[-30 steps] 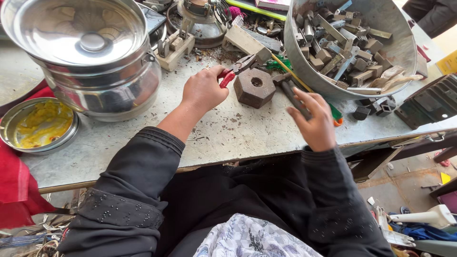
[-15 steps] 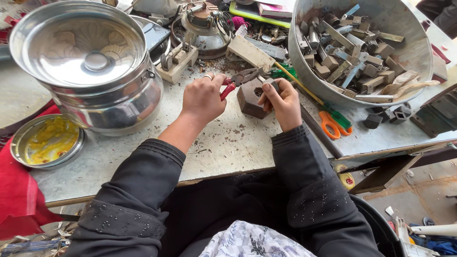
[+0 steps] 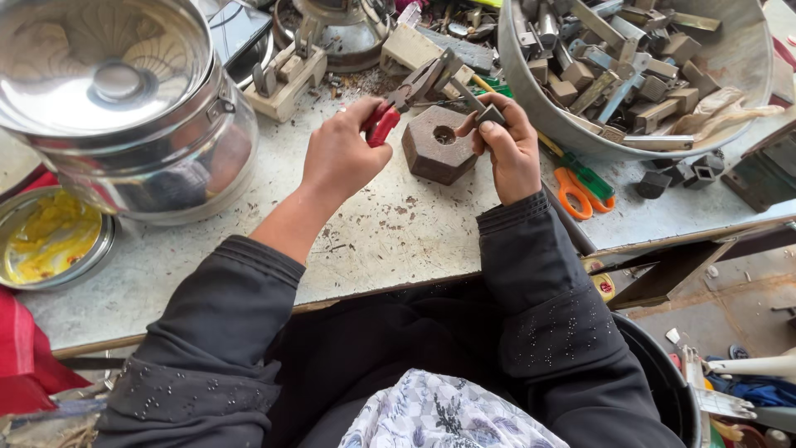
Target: The person uses pliers and a hammer to adjust and shape metal lock components on a workbench. They repeatedly pick up lock parts, hold them with pliers, and strike them with a hammer to modify their shape.
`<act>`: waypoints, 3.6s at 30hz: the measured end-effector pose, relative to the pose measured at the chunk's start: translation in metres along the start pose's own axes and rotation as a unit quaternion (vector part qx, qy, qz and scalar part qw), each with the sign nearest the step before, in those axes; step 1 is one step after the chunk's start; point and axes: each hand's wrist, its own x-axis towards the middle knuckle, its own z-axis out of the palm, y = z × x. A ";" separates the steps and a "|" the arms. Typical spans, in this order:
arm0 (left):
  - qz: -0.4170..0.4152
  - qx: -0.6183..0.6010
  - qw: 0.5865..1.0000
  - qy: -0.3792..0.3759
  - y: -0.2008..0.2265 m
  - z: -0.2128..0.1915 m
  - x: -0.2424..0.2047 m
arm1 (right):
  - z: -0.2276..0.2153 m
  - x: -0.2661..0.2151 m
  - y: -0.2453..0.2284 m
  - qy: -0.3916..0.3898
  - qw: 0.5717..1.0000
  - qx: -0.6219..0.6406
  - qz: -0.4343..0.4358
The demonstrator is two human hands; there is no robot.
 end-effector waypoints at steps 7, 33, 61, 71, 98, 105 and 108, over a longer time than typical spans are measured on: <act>-0.090 -0.096 0.987 -0.095 -0.001 -0.007 0.004 | -0.006 0.000 -0.006 -0.040 0.992 0.112 0.050; -0.052 0.028 0.996 -0.062 0.005 -0.001 -0.003 | -0.016 0.002 0.016 -0.029 0.999 0.002 0.035; -0.046 0.086 0.984 -0.147 -0.011 0.014 -0.002 | -0.012 0.002 0.021 -0.017 0.997 -0.059 0.048; 0.029 0.130 0.989 -0.062 -0.006 0.009 -0.009 | -0.010 0.002 0.018 -0.012 0.996 -0.069 0.051; -0.014 0.164 0.977 -0.132 0.005 0.017 -0.010 | -0.009 0.001 0.022 -0.001 0.979 -0.199 -0.039; -0.023 0.190 0.976 -0.104 -0.001 0.025 -0.008 | -0.008 -0.039 -0.010 0.126 0.855 -0.460 -0.204; 0.010 0.203 0.976 -0.074 -0.007 0.022 -0.005 | -0.023 -0.076 -0.020 0.162 0.788 -0.570 -0.168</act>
